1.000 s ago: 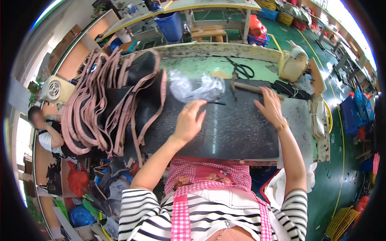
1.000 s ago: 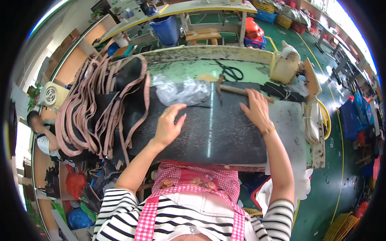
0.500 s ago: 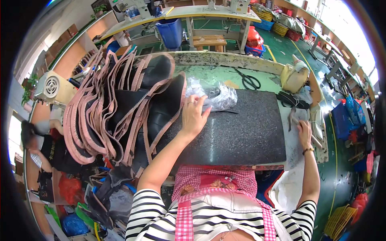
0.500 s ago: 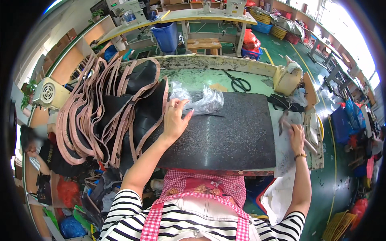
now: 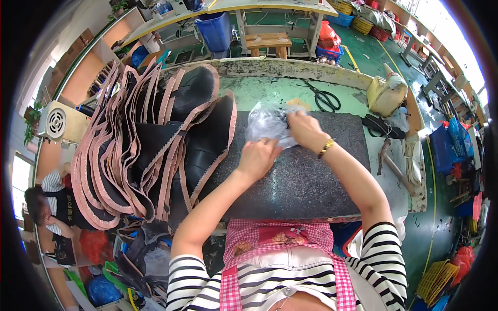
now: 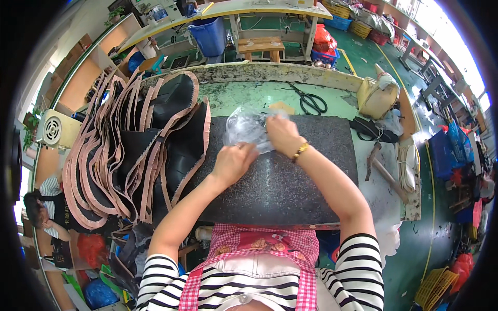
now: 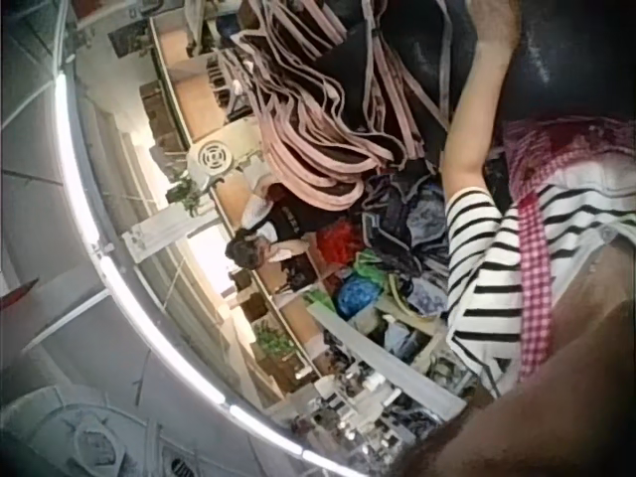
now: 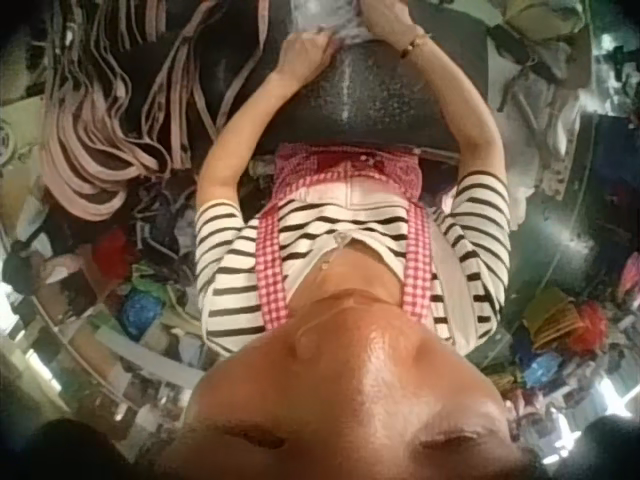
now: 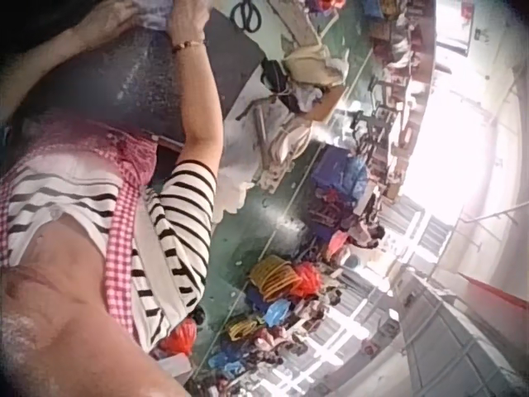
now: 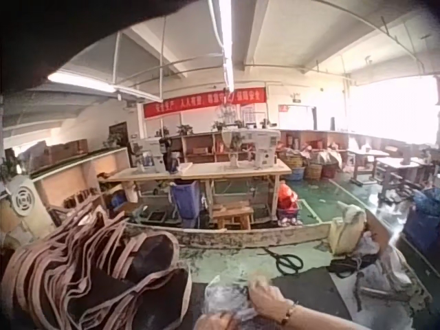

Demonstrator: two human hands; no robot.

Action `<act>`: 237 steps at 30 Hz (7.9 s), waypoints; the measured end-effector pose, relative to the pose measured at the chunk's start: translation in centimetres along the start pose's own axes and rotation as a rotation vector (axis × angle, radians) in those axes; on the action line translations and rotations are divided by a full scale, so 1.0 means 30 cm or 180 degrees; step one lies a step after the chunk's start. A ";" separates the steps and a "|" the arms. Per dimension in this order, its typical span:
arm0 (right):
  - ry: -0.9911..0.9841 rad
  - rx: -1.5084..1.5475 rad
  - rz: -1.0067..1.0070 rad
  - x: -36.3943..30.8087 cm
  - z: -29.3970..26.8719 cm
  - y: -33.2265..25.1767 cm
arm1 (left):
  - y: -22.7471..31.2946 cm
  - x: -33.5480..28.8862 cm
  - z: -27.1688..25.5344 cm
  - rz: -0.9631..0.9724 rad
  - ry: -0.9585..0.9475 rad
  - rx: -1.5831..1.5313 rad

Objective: The person uses a hammer and a metal punch to drive fasteners into the heel area of a black shoe upper. They then retrieve a small metal clip from a plastic bag and attach it to the shoe's heel tab. The process is repeated for a second shoe.

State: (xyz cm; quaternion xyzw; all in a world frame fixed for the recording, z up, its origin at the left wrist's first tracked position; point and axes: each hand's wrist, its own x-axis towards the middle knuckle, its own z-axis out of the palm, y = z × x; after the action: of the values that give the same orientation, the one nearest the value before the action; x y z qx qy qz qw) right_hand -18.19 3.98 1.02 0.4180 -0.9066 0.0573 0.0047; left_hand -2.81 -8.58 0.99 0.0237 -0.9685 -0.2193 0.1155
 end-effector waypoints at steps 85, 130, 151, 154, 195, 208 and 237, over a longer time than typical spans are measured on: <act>0.1013 0.1768 0.0222 -0.559 -0.050 0.388 | 0.092 0.065 0.144 0.0964 -0.0058 -0.0948; 0.1833 0.2357 0.0932 -0.434 -0.073 0.348 | 0.039 0.447 -0.030 -0.0622 0.0072 -0.5130; 0.0921 0.1848 -0.1629 -0.284 -0.168 -0.214 | 0.165 -0.276 -0.070 -0.0574 0.1114 -0.4236; -0.1170 0.3205 -0.1881 -0.300 -0.178 -0.305 | 0.087 -0.496 -0.099 -0.1431 0.1645 -0.4578; 0.0384 0.2259 0.0590 -0.391 -0.039 -0.017 | -0.599 -1.192 -0.987 -0.3245 0.2144 0.0363; 0.1002 0.0739 0.0144 -0.379 0.079 0.173 | -0.660 -0.523 -1.146 -0.1418 0.1619 0.1445; 0.0944 0.1723 -0.0768 0.238 0.276 -0.350 | -0.154 -0.003 -0.689 -0.0494 0.1782 -0.1303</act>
State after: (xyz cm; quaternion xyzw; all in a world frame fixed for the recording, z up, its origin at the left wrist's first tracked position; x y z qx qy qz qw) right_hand -14.53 -9.10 -5.76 0.4955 -0.7919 0.3554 0.0321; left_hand 2.10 -21.39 17.11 0.1328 -0.8306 -0.4019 0.3618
